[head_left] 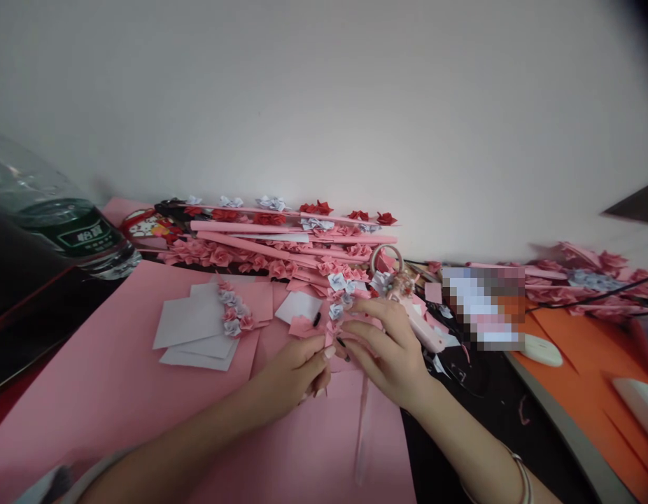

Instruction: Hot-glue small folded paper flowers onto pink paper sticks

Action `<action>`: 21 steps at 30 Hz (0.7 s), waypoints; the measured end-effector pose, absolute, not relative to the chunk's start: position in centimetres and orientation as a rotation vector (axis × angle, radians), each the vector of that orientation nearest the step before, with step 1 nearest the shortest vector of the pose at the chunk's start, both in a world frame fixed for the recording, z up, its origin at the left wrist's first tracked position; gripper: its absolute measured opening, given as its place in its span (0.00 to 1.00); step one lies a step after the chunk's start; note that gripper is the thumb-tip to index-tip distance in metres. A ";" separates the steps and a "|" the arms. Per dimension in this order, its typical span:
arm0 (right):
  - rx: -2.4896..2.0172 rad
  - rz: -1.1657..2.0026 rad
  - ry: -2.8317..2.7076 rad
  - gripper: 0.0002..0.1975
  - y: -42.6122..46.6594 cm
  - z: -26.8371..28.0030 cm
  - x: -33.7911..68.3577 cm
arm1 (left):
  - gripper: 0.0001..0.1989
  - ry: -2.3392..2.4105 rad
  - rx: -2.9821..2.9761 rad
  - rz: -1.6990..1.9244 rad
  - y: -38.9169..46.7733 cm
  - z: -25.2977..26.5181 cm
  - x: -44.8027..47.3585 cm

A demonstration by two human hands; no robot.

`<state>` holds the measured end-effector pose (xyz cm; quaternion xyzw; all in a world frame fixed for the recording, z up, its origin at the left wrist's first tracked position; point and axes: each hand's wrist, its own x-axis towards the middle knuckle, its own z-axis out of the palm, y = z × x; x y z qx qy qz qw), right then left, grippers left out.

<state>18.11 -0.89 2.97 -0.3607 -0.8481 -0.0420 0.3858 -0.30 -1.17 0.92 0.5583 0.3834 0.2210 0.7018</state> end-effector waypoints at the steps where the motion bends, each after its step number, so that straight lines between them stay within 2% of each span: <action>1: -0.923 -0.096 -2.150 0.09 -0.9 2.9 18.1 | 0.18 0.852 1.243 0.493 -1.2 0.9 -0.3; 21: -0.909 -0.168 -2.197 0.09 -0.8 2.2 18.3 | 0.20 0.802 1.263 0.465 -1.1 0.4 -0.4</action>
